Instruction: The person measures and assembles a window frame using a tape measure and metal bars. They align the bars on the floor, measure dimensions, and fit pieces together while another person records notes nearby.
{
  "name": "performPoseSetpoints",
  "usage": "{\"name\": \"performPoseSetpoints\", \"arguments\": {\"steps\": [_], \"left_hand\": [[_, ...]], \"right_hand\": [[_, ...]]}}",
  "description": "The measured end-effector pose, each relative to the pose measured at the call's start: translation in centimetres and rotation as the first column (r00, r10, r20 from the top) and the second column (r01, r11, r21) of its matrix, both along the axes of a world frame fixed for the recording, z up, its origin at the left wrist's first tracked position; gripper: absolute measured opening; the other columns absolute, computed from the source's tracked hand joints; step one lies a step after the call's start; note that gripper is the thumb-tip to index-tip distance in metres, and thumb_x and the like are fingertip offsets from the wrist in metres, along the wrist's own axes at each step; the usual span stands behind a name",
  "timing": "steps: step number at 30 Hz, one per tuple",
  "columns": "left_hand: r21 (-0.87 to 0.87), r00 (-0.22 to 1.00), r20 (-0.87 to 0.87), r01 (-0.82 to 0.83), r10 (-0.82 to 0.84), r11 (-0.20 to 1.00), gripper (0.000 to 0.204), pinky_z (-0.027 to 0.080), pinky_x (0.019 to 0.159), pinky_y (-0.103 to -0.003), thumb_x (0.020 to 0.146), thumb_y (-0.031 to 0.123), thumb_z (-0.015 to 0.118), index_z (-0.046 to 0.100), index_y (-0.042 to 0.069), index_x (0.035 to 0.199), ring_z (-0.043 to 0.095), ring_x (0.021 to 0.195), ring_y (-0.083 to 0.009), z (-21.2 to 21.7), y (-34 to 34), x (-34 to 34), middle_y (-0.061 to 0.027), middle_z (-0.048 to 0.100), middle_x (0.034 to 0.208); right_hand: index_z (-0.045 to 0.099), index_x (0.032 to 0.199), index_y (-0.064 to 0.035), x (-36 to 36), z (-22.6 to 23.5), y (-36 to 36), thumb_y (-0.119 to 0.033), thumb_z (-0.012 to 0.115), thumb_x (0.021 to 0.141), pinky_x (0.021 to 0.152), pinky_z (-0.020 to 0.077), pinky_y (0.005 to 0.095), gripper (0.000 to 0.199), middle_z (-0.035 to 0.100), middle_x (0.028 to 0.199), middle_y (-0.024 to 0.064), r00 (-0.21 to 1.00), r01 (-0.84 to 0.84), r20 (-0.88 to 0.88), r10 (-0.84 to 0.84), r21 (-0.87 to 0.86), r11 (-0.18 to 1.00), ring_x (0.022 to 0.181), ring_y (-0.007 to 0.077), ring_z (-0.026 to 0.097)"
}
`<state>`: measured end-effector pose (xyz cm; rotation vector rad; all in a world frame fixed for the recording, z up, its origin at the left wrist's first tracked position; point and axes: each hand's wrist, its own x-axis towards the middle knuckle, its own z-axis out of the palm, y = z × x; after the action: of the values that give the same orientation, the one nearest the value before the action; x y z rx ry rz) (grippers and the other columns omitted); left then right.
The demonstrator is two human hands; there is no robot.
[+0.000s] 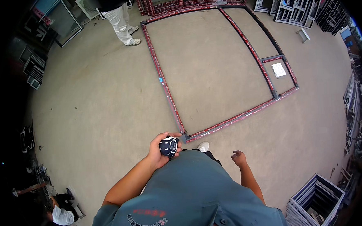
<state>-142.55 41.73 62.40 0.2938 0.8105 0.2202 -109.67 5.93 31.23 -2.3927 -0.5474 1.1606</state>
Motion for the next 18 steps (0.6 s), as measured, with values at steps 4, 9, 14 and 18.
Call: {"name": "performPoseSetpoints", "arguments": {"steps": [4, 9, 14, 18], "left_hand": [[0.051, 0.989, -0.115, -0.088, 0.093, 0.995, 0.051, 0.050, 0.059, -0.034, 0.094, 0.047, 0.046, 0.058, 0.005, 0.121, 0.063, 0.075, -0.0213, 1.1, -0.2, 1.2, -0.0107, 0.066, 0.088], [0.141, 0.964, -0.176, -0.173, 0.197, 0.975, 0.045, 0.051, 0.062, -0.036, 0.096, 0.044, 0.047, 0.058, 0.007, 0.120, 0.064, 0.078, -0.0212, -1.5, 2.8, -0.1, -0.0100, 0.065, 0.089], [0.300, 0.869, -0.474, 0.008, 0.141, 0.954, 0.034, 0.054, 0.064, -0.037, 0.095, 0.036, 0.054, 0.057, 0.008, 0.114, 0.063, 0.076, -0.0201, -10.3, 10.0, -3.8, -0.0093, 0.063, 0.092], [0.291, 0.534, -0.844, 0.536, -0.051, 0.793, 0.041, 0.052, 0.084, -0.037, 0.082, 0.039, 0.067, 0.064, 0.006, 0.107, 0.067, 0.094, -0.0259, -22.0, 15.9, -4.5, -0.0144, 0.069, 0.099]], "right_hand": [[0.063, 0.117, 0.0058, 5.1, -2.1, 4.2, -0.016, 0.070, 0.085, 0.066, 0.0534, 0.0314, 0.039, 0.071, 0.083, 0.0123, 0.993, -0.108, 0.055, 0.104, 0.063, 0.992, 0.070, 0.0168, 0.067], [0.063, 0.119, 0.0050, 8.3, -3.6, 9.5, -0.022, 0.067, 0.089, 0.069, 0.0540, 0.0322, 0.040, 0.071, 0.089, 0.0140, 0.997, -0.058, 0.057, 0.054, 0.070, 0.996, 0.071, 0.0181, 0.067], [0.067, 0.117, -0.0013, 4.5, 0.0, 17.6, -0.029, 0.065, 0.090, 0.087, 0.0534, 0.0386, 0.039, 0.072, 0.103, 0.0206, 0.998, -0.048, 0.036, 0.048, -0.013, 0.999, 0.097, 0.0314, 0.070], [0.067, 0.117, -0.0033, -0.5, 1.3, 20.1, -0.030, 0.066, 0.090, 0.084, 0.0540, 0.0375, 0.038, 0.072, 0.097, 0.0177, 0.993, -0.112, 0.044, 0.112, -0.003, 0.994, 0.090, 0.0295, 0.070]]}}
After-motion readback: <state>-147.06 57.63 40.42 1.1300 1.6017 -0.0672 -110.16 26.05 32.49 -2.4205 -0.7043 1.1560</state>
